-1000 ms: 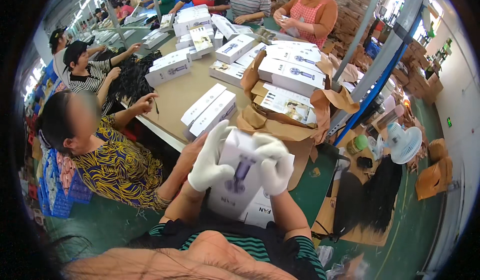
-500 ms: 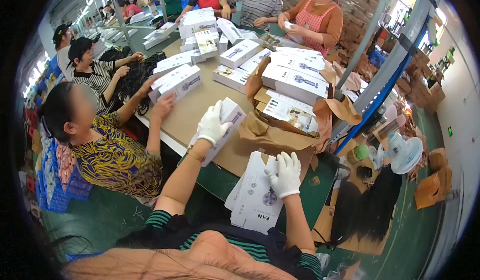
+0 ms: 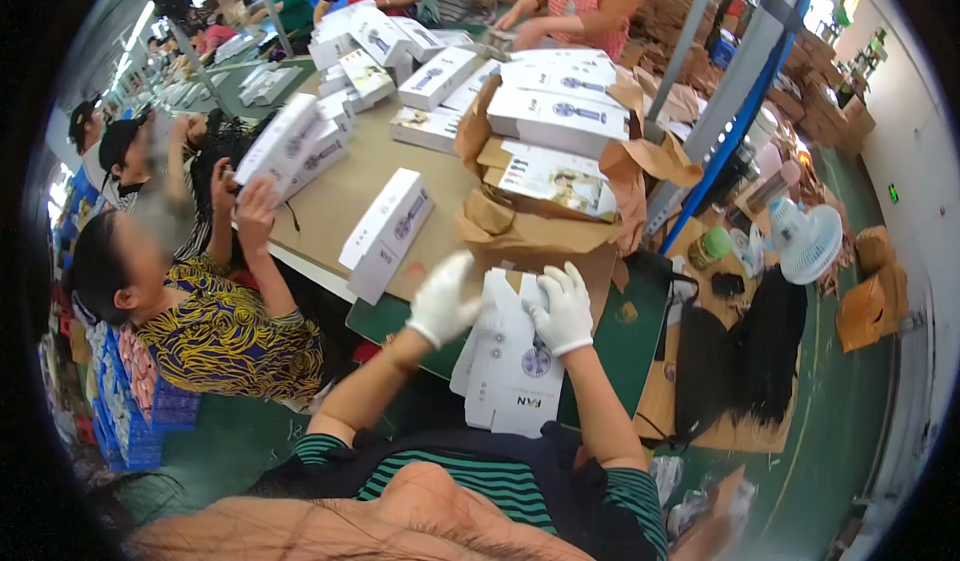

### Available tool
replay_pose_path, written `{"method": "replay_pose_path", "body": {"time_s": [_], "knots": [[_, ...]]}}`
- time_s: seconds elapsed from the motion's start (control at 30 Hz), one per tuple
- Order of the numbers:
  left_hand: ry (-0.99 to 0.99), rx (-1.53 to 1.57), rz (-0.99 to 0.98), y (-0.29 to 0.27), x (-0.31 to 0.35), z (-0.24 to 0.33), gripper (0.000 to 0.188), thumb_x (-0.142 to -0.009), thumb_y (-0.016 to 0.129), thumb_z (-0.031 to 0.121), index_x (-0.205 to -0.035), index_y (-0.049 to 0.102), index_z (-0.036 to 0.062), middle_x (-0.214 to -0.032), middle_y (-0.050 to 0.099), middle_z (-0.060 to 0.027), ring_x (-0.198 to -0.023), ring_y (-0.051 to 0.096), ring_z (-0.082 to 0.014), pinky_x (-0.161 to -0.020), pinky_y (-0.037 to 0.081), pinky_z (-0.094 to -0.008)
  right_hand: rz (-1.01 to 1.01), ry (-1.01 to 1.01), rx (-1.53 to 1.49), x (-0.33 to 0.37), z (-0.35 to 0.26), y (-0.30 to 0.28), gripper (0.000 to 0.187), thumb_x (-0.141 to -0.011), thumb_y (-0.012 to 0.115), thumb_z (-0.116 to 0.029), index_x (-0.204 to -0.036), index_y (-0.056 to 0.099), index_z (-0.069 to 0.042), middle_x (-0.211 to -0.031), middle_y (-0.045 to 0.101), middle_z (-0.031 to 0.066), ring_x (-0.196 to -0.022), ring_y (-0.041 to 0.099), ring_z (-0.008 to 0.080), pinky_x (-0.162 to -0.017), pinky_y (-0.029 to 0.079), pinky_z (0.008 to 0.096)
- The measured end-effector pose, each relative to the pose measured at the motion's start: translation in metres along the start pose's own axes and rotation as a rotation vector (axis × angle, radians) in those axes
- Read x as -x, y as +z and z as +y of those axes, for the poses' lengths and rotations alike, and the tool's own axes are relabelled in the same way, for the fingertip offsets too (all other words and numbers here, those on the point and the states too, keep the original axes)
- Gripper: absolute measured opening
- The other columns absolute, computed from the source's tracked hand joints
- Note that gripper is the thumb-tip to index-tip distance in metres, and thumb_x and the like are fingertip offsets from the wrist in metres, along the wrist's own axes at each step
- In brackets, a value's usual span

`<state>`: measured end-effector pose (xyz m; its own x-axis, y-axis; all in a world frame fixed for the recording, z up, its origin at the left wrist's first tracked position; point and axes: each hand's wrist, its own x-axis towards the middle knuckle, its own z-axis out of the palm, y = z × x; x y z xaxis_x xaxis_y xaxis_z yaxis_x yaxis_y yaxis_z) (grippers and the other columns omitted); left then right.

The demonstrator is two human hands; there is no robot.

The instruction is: The person folds flat cardboard packaging sheets into boxes and folds cardboard inserts by hand.

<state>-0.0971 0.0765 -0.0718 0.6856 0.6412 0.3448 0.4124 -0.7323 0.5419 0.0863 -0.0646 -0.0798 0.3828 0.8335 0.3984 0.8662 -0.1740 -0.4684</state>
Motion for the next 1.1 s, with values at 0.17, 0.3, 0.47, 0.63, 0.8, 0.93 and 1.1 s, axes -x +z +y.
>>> {"method": "replay_pose_path", "body": {"time_s": [0.17, 0.3, 0.47, 0.63, 0.8, 0.93, 1.1], "knots": [[-0.127, 0.112, -0.139, 0.031, 0.067, 0.044, 0.106, -0.062, 0.086, 0.034, -0.139, 0.030, -0.0122, -0.142, 0.038, -0.0321, -0.133, 0.037, -0.0448, -0.111, 0.034, -0.0441, 0.087, -0.089, -0.025, -0.003, 0.003, 0.001, 0.029, -0.073, 0.076, -0.013, -0.100, 0.065, -0.007, -0.116, 0.064, 0.0080, -0.124, 0.049, 0.0366, -0.100, 0.044, 0.0437], [-0.135, 0.018, -0.057, 0.025, 0.065, 0.058, 0.109, -0.061, 0.087, 0.035, -0.140, 0.029, -0.0134, -0.142, 0.037, -0.0322, -0.135, 0.033, -0.0461, -0.114, 0.029, -0.0465, 0.221, -0.160, -0.098, -0.016, -0.004, -0.017, 0.016, -0.072, 0.075, -0.005, -0.082, 0.063, -0.008, -0.097, 0.066, 0.0047, -0.116, 0.055, 0.0350, -0.104, 0.041, 0.0471], [-0.093, 0.050, -0.041, 0.002, 0.052, 0.075, 0.106, -0.062, 0.087, 0.033, -0.139, 0.030, -0.0127, -0.141, 0.037, -0.0323, -0.134, 0.035, -0.0463, -0.113, 0.031, -0.0465, 0.233, -0.250, -0.125, -0.029, -0.031, -0.038, 0.012, -0.074, 0.072, -0.006, -0.078, 0.062, -0.010, -0.093, 0.064, 0.0032, -0.110, 0.058, 0.0310, -0.107, 0.035, 0.0525], [-0.185, 0.057, -0.058, 0.012, 0.065, 0.060, 0.106, -0.063, 0.087, 0.037, -0.138, 0.031, -0.0123, -0.140, 0.038, -0.0319, -0.133, 0.035, -0.0453, -0.113, 0.029, -0.0456, 0.212, -0.172, -0.213, -0.013, -0.020, -0.023, 0.015, -0.073, 0.073, -0.004, -0.081, 0.061, -0.008, -0.093, 0.064, 0.0072, -0.106, 0.059, 0.0341, -0.100, 0.041, 0.0488], [-0.190, 0.415, -0.143, -0.047, 0.049, 0.099, 0.118, -0.061, 0.088, 0.025, -0.148, 0.015, -0.0048, -0.142, 0.038, -0.0278, -0.129, 0.043, -0.0391, -0.107, 0.038, -0.0421, 0.195, -0.371, -0.405, -0.030, -0.075, -0.077, 0.017, -0.073, 0.074, -0.006, -0.083, 0.060, -0.007, -0.097, 0.064, 0.0078, -0.111, 0.058, 0.0366, -0.107, 0.036, 0.0547], [0.018, 0.577, 0.140, -0.074, 0.043, 0.099, 0.065, -0.073, 0.079, 0.008, -0.130, 0.050, -0.0021, -0.113, 0.064, -0.0149, -0.102, 0.065, -0.0262, -0.090, 0.051, -0.0335, 0.471, -0.541, -0.389, -0.041, -0.122, -0.100, 0.029, -0.083, 0.072, -0.022, -0.100, 0.062, -0.002, -0.113, 0.060, 0.0164, -0.120, 0.052, 0.0376, -0.107, 0.035, 0.0532], [0.171, 0.431, 0.458, -0.098, 0.033, 0.108, 0.074, -0.065, 0.082, 0.000, -0.130, 0.047, -0.0006, -0.125, 0.058, -0.0159, -0.112, 0.060, -0.0274, -0.095, 0.048, -0.0357, 0.213, -0.307, -1.237, -0.036, -0.127, -0.072, 0.072, -0.094, 0.057, -0.041, -0.141, 0.036, 0.009, -0.139, 0.047, 0.0213, -0.130, 0.047, 0.0282, -0.108, 0.037, 0.0395]]}}
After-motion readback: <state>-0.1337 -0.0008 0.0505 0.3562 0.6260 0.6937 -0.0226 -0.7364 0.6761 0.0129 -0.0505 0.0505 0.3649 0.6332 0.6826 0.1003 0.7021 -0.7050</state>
